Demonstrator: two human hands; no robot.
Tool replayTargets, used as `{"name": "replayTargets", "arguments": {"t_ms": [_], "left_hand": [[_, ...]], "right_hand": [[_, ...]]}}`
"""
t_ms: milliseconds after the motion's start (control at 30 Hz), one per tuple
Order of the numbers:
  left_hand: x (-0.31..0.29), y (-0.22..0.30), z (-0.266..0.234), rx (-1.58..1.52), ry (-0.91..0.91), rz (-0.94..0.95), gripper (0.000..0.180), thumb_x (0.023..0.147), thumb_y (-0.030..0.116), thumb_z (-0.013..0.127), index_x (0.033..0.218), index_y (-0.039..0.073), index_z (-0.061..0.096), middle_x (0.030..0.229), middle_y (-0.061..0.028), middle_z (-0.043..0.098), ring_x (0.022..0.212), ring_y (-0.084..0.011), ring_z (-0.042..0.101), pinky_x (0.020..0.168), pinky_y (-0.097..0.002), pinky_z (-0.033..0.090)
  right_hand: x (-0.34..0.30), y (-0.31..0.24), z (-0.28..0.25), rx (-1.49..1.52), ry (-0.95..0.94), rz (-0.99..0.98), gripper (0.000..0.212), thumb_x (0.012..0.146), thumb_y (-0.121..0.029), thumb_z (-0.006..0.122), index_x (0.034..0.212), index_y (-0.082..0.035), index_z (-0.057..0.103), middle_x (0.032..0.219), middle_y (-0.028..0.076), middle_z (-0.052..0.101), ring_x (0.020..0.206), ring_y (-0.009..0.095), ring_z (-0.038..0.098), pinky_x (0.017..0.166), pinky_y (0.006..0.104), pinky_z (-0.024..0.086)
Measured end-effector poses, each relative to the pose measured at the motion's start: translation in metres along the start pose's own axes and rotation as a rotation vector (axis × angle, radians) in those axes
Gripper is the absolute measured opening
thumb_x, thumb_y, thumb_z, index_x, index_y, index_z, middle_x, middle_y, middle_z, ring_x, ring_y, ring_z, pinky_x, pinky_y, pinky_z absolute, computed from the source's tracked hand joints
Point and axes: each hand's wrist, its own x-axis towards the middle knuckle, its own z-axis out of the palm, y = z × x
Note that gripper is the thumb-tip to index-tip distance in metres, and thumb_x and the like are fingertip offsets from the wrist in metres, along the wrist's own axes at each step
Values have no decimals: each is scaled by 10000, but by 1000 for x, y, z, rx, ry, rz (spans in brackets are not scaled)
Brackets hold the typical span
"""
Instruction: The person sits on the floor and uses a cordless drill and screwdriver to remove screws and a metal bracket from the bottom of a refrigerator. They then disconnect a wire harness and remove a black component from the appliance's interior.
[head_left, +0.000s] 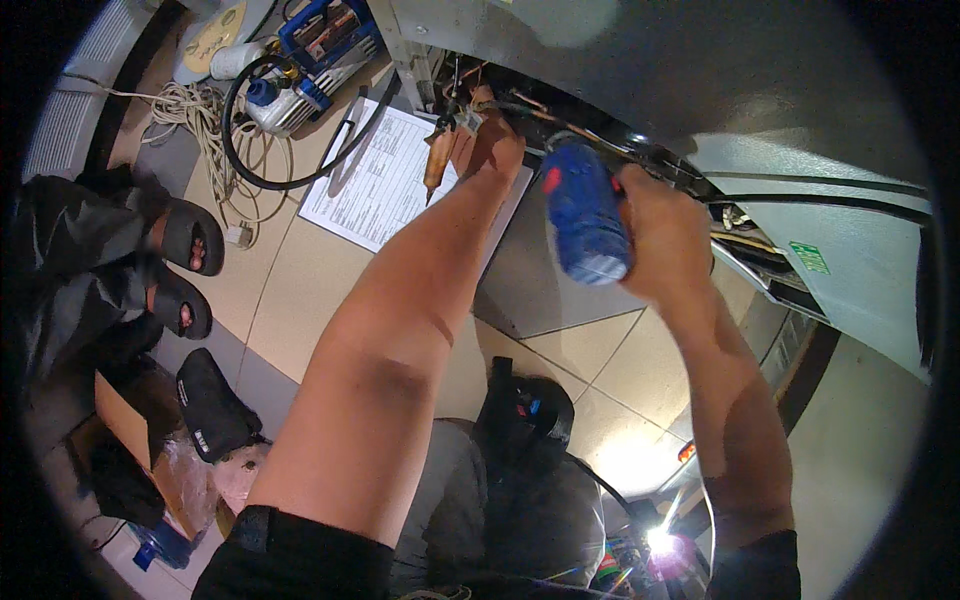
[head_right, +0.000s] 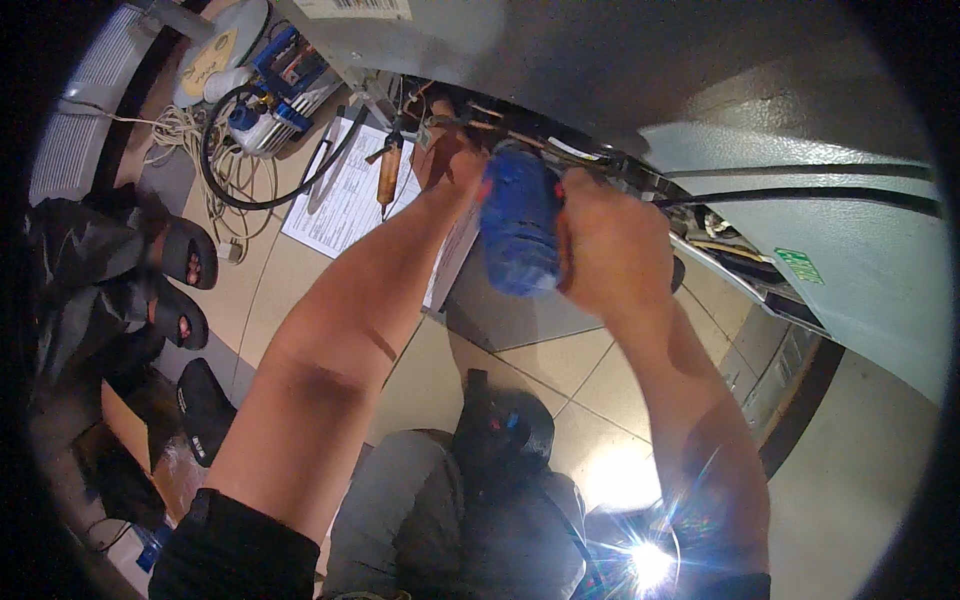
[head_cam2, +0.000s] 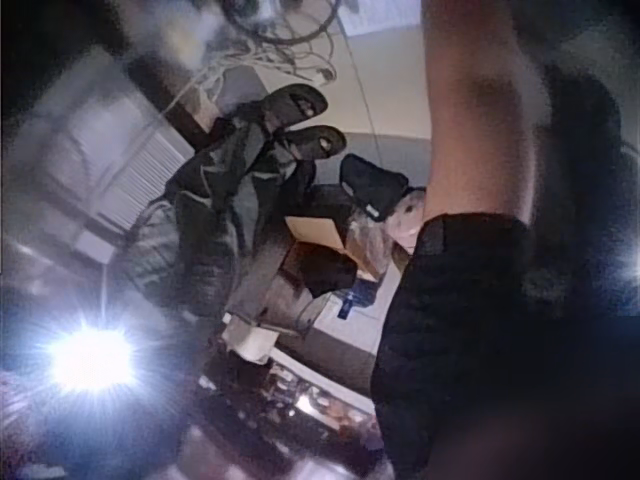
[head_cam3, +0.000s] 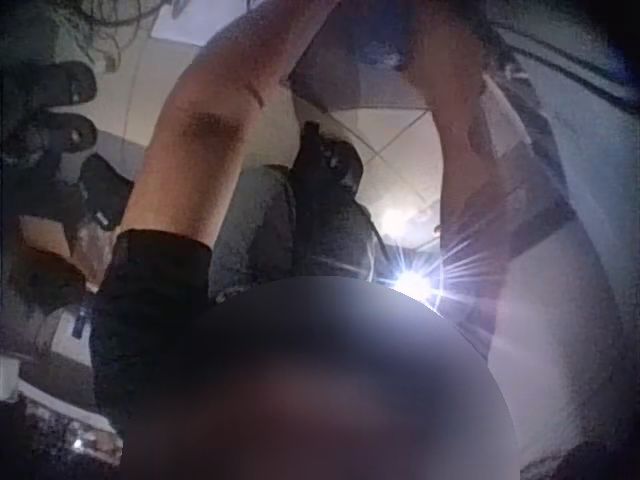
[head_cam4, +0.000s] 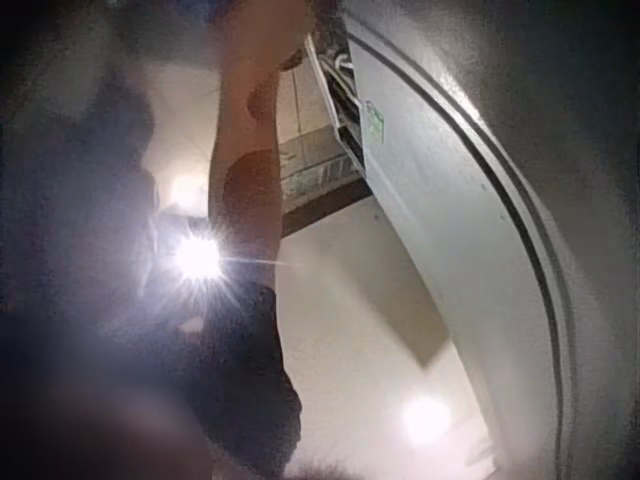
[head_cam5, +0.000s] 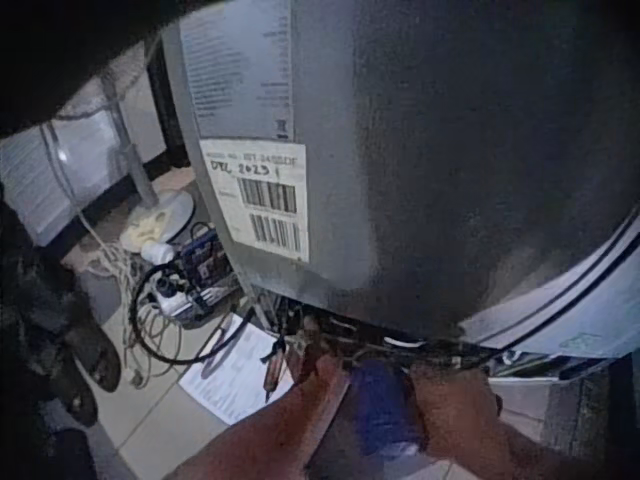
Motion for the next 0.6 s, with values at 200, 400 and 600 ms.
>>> {"name": "replayTargets", "arguments": {"t_ms": [200,400,600], "left_hand": [[13,-20,22,41,234,222,464,825,280,731,1181,63,526,1137,-163,663,1050,-345,661,887,-399,547],[5,-36,22,108,228,243,502,804,304,754,1159,19,542,1044,-202,681,961,-365,694,849,-408,571],[4,-44,19,-60,200,333,528,823,277,755,1263,53,569,1023,-181,733,974,-377,714,877,-404,574]], "right_hand": [[-31,-44,-7,-26,-46,154,321,781,-112,729,1044,-51,555,886,164,638,829,396,658,728,473,528],[-81,-26,49,282,107,328,163,899,-96,647,1030,-82,551,851,112,642,713,264,651,670,382,538],[-81,-39,89,466,148,444,145,962,-162,628,1062,-95,547,854,69,662,700,173,663,641,315,552]]}}
